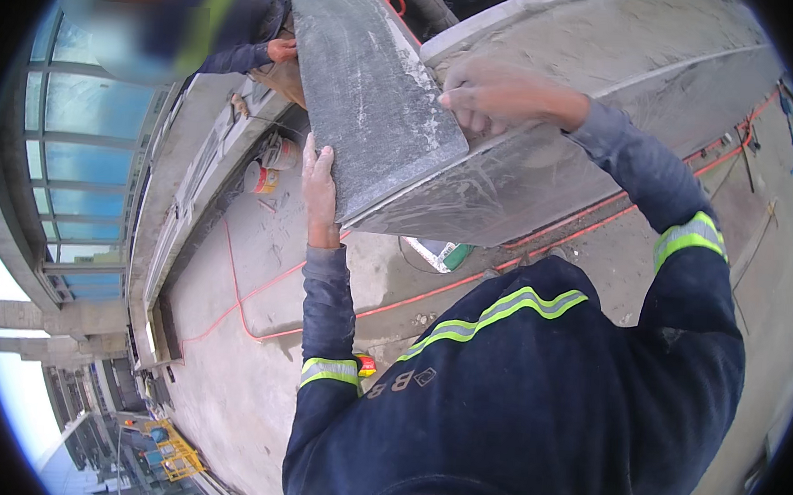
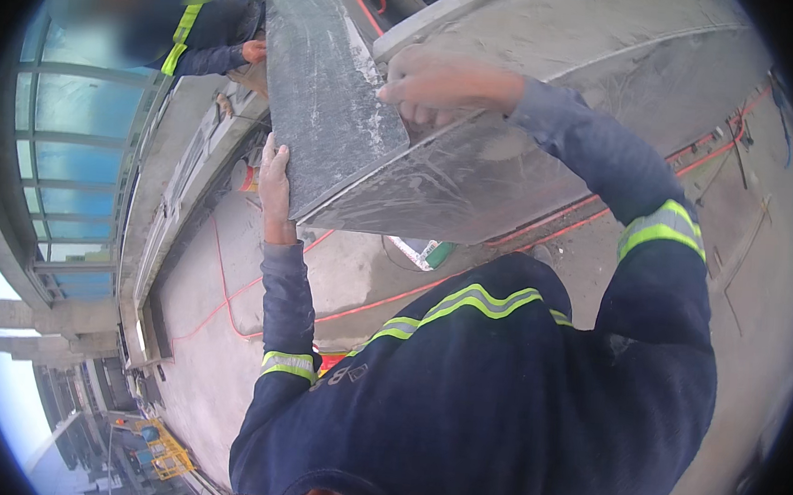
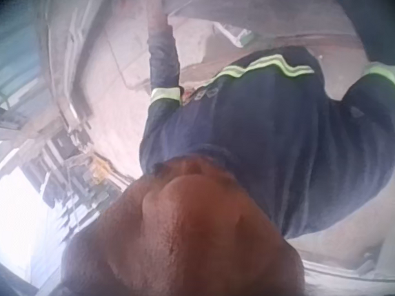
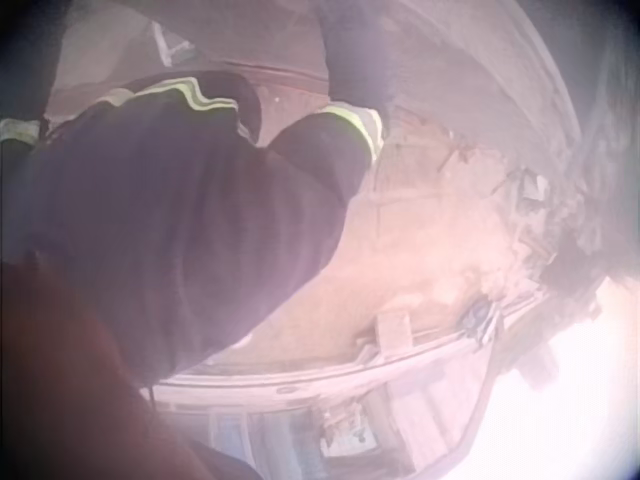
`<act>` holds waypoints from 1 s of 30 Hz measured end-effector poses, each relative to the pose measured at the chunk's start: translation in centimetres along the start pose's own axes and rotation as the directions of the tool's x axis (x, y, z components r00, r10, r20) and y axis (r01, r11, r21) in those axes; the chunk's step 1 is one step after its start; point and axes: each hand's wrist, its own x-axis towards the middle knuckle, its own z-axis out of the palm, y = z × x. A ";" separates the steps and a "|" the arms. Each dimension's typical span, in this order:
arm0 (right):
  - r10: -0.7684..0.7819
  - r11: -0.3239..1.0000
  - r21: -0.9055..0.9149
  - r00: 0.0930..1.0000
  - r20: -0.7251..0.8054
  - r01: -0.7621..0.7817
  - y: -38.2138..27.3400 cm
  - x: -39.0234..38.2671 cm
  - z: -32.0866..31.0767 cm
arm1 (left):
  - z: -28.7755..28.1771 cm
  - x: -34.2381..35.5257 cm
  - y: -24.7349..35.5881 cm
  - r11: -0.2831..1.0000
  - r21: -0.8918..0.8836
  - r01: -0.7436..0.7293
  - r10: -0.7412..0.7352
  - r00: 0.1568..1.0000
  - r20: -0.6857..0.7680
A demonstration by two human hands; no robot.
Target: The person lifts and positions a large stone slab onto a curved structure with assistance from another worker. They measure the slab with a tape measure and use an angle grinder to cut and smooth the stone. The slab is then placed into position on the structure.
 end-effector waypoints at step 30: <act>-0.665 0.684 -0.728 0.372 -0.648 -0.046 9.1 -9.7 -9.7 | 2.7 -3.3 4.7 0.969 0.056 0.242 -0.239 0.969 -0.058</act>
